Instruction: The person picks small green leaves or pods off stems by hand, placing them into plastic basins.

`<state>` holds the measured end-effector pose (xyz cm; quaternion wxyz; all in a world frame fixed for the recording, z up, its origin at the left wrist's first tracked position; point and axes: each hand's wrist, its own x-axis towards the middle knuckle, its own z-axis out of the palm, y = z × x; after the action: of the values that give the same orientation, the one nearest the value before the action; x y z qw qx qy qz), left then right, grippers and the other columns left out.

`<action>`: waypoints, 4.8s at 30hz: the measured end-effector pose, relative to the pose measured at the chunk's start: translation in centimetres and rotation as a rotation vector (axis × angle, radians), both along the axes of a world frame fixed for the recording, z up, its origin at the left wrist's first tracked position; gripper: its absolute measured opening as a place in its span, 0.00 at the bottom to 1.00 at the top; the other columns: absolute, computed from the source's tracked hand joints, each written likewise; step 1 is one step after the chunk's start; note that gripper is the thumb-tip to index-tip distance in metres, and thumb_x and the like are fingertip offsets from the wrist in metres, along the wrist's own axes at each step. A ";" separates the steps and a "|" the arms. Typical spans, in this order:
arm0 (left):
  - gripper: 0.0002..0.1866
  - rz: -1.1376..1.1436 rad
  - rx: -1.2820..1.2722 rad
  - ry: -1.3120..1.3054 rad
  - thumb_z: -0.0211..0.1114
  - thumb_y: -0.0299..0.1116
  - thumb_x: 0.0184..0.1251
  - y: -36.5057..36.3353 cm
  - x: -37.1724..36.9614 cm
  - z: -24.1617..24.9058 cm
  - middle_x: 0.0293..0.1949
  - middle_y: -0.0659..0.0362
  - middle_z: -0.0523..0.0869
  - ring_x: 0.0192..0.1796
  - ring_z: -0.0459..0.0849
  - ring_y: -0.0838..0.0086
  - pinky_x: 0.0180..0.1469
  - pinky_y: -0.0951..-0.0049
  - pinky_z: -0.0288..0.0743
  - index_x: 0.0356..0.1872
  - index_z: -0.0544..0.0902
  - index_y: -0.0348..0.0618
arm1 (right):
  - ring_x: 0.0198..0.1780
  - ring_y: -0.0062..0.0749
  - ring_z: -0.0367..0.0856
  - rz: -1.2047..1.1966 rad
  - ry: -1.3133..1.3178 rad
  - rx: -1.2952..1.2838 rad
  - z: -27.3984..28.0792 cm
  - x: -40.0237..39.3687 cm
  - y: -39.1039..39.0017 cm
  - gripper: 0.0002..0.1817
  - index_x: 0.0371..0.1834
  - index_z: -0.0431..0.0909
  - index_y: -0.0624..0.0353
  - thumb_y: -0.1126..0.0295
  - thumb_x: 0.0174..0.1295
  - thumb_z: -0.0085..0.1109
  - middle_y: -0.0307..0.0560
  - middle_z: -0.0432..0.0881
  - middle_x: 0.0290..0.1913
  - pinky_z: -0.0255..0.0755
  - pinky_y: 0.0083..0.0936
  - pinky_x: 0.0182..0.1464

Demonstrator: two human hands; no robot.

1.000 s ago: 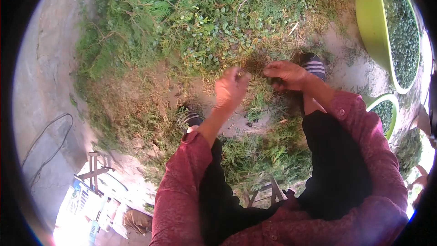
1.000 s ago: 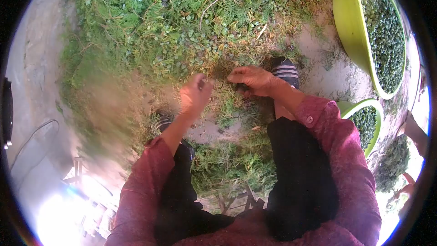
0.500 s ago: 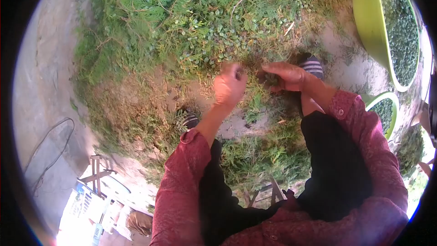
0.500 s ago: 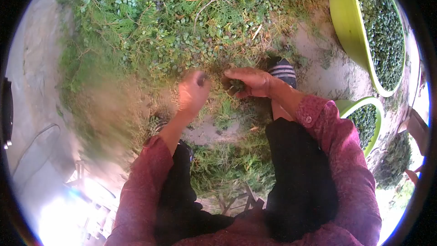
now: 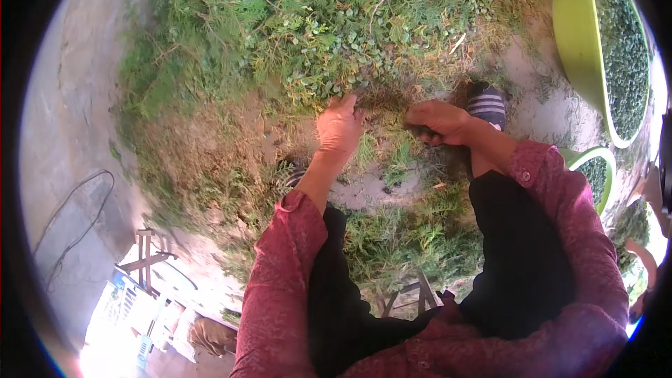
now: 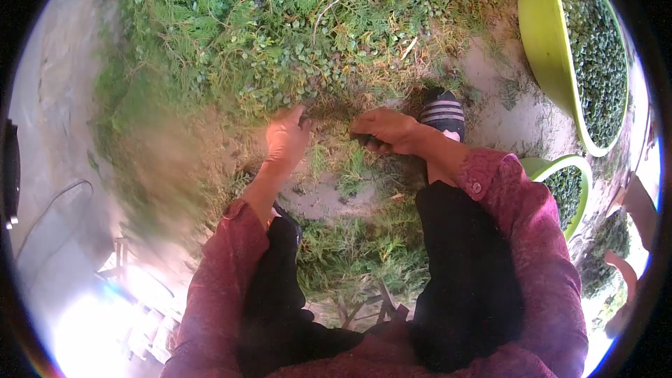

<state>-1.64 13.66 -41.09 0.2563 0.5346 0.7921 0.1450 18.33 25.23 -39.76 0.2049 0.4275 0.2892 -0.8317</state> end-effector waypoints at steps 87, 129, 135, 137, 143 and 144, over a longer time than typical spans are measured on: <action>0.17 -0.129 -0.058 0.041 0.67 0.34 0.48 -1.9 -2.7 1.6 0.37 0.52 0.80 0.36 0.80 0.64 0.36 0.66 0.74 0.41 0.77 0.42 | 0.28 0.18 0.73 -0.296 0.089 -0.219 -0.1 -0.7 0.8 0.09 0.37 0.72 0.55 0.64 0.59 0.56 0.36 0.74 0.32 0.61 0.11 0.18; 0.11 -0.039 0.290 -0.457 0.65 0.24 0.46 2.5 4.4 5.3 0.34 0.57 0.78 0.32 0.80 0.74 0.32 0.75 0.75 0.33 0.78 0.41 | 0.29 0.21 0.75 -0.369 0.105 -0.272 0.0 -1.4 0.0 0.13 0.39 0.74 0.58 0.59 0.61 0.52 0.39 0.77 0.34 0.64 0.12 0.19; 0.06 0.192 0.172 -0.208 0.62 0.25 0.48 2.4 -1.1 -0.3 0.30 0.52 0.79 0.36 0.78 0.59 0.39 0.65 0.73 0.29 0.77 0.40 | 0.26 0.19 0.71 -0.255 0.109 -0.284 -0.7 -0.3 -0.1 0.10 0.36 0.73 0.58 0.64 0.58 0.57 0.38 0.74 0.31 0.57 0.09 0.14; 0.06 0.147 0.168 -0.155 0.61 0.24 0.48 2.5 -1.3 -1.3 0.30 0.52 0.79 0.37 0.77 0.58 0.39 0.65 0.73 0.29 0.77 0.41 | 0.26 0.19 0.71 -0.227 0.113 -0.260 -0.5 -0.4 0.2 0.09 0.36 0.73 0.58 0.65 0.57 0.58 0.38 0.74 0.32 0.56 0.09 0.14; 0.06 0.095 0.108 -0.083 0.62 0.26 0.48 2.7 -1.4 -1.4 0.30 0.53 0.79 0.36 0.77 0.58 0.38 0.63 0.72 0.28 0.76 0.42 | 0.27 0.19 0.73 -0.297 0.092 -0.237 -0.5 0.0 0.5 0.10 0.37 0.73 0.57 0.64 0.58 0.58 0.37 0.75 0.31 0.56 0.10 0.14; 0.06 0.097 0.088 -0.088 0.62 0.27 0.48 2.9 -1.4 -1.2 0.29 0.53 0.79 0.36 0.77 0.59 0.38 0.64 0.72 0.28 0.76 0.42 | 0.27 0.20 0.73 -0.291 0.084 -0.235 -0.4 0.0 0.6 0.10 0.37 0.73 0.56 0.63 0.58 0.57 0.37 0.75 0.31 0.57 0.10 0.15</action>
<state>-3.03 16.52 -42.28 0.2599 0.4996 0.7978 0.2152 18.34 25.80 -40.13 0.1189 0.4027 0.1334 -0.8977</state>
